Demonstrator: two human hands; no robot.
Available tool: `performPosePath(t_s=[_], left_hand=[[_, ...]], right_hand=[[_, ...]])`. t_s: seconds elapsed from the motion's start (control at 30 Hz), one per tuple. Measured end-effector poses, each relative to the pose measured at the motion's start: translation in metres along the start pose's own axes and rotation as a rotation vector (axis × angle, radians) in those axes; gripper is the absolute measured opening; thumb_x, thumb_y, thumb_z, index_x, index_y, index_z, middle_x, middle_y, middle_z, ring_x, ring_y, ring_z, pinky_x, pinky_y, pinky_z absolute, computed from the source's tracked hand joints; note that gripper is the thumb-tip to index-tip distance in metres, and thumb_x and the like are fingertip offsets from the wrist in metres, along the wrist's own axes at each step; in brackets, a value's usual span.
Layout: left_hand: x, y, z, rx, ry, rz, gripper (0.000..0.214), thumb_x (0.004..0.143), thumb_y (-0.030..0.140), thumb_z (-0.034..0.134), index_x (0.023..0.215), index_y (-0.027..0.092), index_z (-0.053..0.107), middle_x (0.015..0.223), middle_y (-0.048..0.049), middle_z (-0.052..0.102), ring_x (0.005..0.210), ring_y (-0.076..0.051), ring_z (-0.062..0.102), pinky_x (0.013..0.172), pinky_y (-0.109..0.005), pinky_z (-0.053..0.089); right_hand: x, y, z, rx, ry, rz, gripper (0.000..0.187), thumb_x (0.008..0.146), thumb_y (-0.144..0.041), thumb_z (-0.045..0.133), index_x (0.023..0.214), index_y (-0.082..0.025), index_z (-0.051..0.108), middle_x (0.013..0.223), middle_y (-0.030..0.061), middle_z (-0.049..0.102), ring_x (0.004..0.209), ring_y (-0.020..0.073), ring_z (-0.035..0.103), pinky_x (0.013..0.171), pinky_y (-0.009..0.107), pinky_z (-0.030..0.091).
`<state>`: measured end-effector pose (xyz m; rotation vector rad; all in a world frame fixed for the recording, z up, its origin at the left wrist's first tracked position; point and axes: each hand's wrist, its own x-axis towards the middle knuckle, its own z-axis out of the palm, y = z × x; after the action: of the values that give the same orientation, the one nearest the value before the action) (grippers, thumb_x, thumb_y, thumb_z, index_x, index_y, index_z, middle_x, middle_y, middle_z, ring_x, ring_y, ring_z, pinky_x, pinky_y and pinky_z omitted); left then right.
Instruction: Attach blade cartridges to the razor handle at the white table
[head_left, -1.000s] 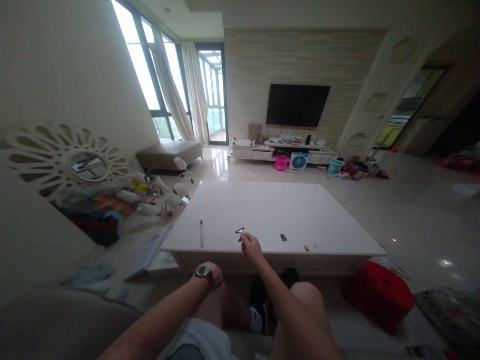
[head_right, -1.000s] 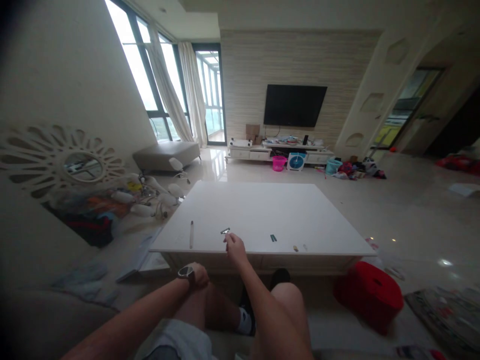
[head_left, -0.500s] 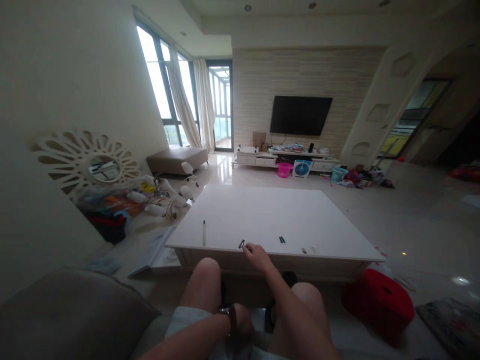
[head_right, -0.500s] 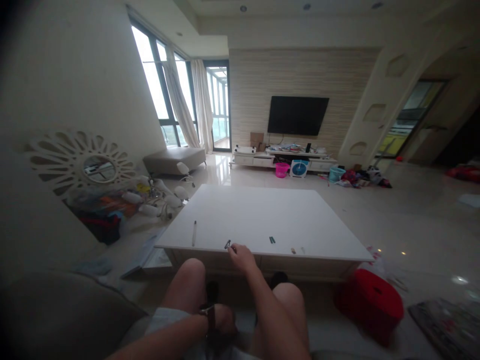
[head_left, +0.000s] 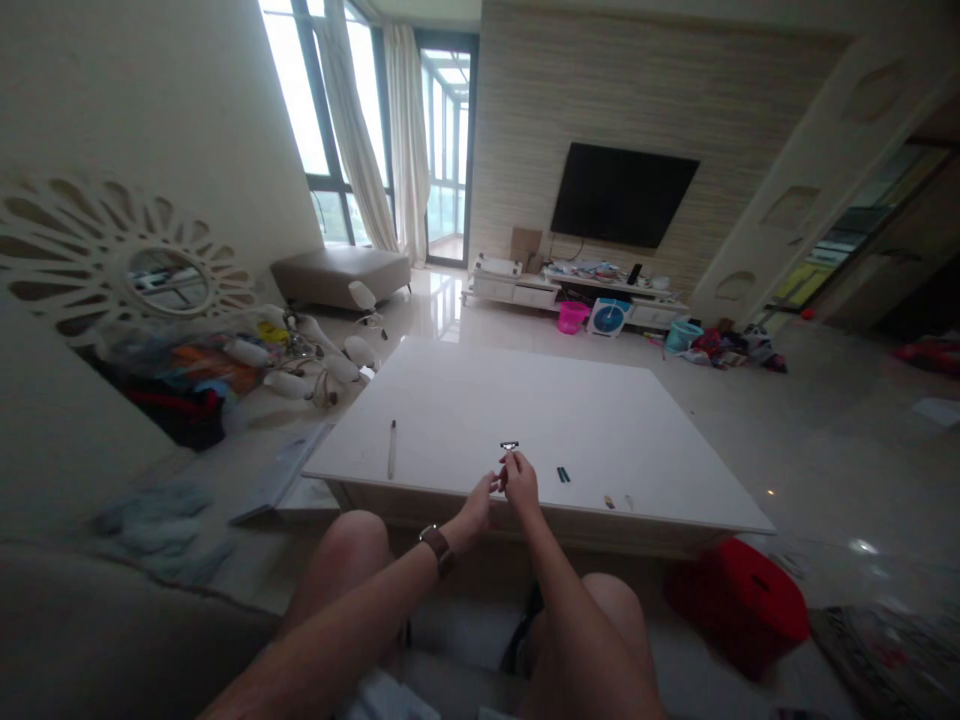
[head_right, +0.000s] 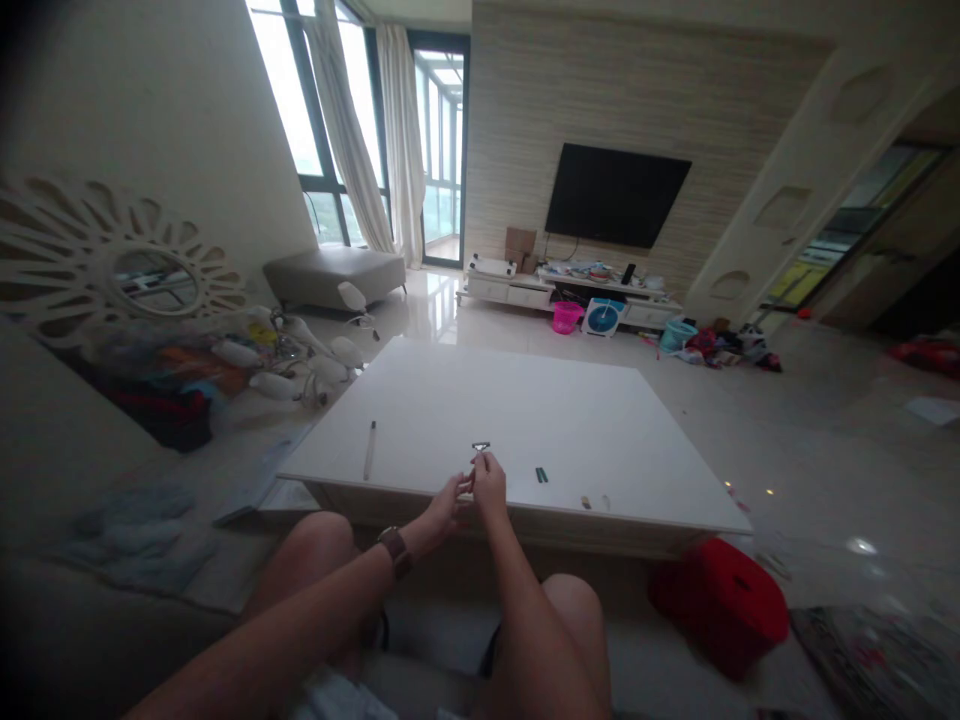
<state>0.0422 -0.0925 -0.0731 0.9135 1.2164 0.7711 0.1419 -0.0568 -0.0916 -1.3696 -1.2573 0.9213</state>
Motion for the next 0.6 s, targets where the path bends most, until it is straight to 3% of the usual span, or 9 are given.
performPosePath(t_s=[0.07,0.13,0.3,0.47,0.6], left_hand=[[0.024,0.009,0.002,-0.101,0.013,0.009,0.062,0.087,0.066,0.033,0.116,0.018,0.059,0.130,-0.0124,0.059,0.104,-0.023,0.059,0.072,-0.029,0.049],[0.043,0.012,0.004,-0.167,0.016,-0.002,0.057,0.083,0.067,0.044,0.107,0.018,0.061,0.117,-0.0107,0.064,0.098,-0.022,0.059,0.069,-0.028,0.048],[0.064,0.005,0.012,-0.282,0.013,-0.053,0.044,0.078,0.060,0.058,0.091,0.019,0.064,0.093,-0.0071,0.067,0.087,-0.023,0.059,0.067,-0.030,0.047],[0.074,0.017,0.020,-0.459,0.033,0.117,0.038,0.073,0.052,0.071,0.081,0.015,0.064,0.084,-0.0049,0.065,0.084,-0.019,0.057,0.077,-0.030,0.046],[0.082,0.036,0.008,-0.538,0.094,0.141,0.040,0.065,0.050,0.077,0.069,0.014,0.061,0.071,-0.0018,0.059,0.073,-0.015,0.051,0.071,-0.028,0.044]], right_hand=[[0.012,0.010,0.008,0.033,0.034,0.036,0.033,0.087,-0.052,0.043,0.074,-0.023,0.052,0.060,-0.0038,0.051,0.056,0.0151,0.047,0.053,0.025,0.033],[0.020,0.019,0.012,0.049,0.053,0.060,0.031,0.085,-0.050,0.046,0.069,-0.023,0.049,0.062,-0.0034,0.050,0.061,0.0152,0.046,0.055,0.024,0.034],[0.028,0.032,0.008,0.064,0.040,0.121,0.028,0.084,-0.044,0.044,0.064,-0.024,0.044,0.060,-0.0040,0.044,0.061,0.0151,0.040,0.057,0.026,0.034],[0.035,0.019,0.017,0.100,0.134,0.106,0.027,0.087,-0.042,0.041,0.068,-0.023,0.045,0.067,-0.0021,0.047,0.067,0.0158,0.042,0.063,0.027,0.037],[0.041,0.002,0.039,0.123,0.185,0.089,0.026,0.087,-0.040,0.041,0.068,-0.023,0.044,0.067,-0.0018,0.047,0.067,0.0159,0.040,0.062,0.027,0.036]])
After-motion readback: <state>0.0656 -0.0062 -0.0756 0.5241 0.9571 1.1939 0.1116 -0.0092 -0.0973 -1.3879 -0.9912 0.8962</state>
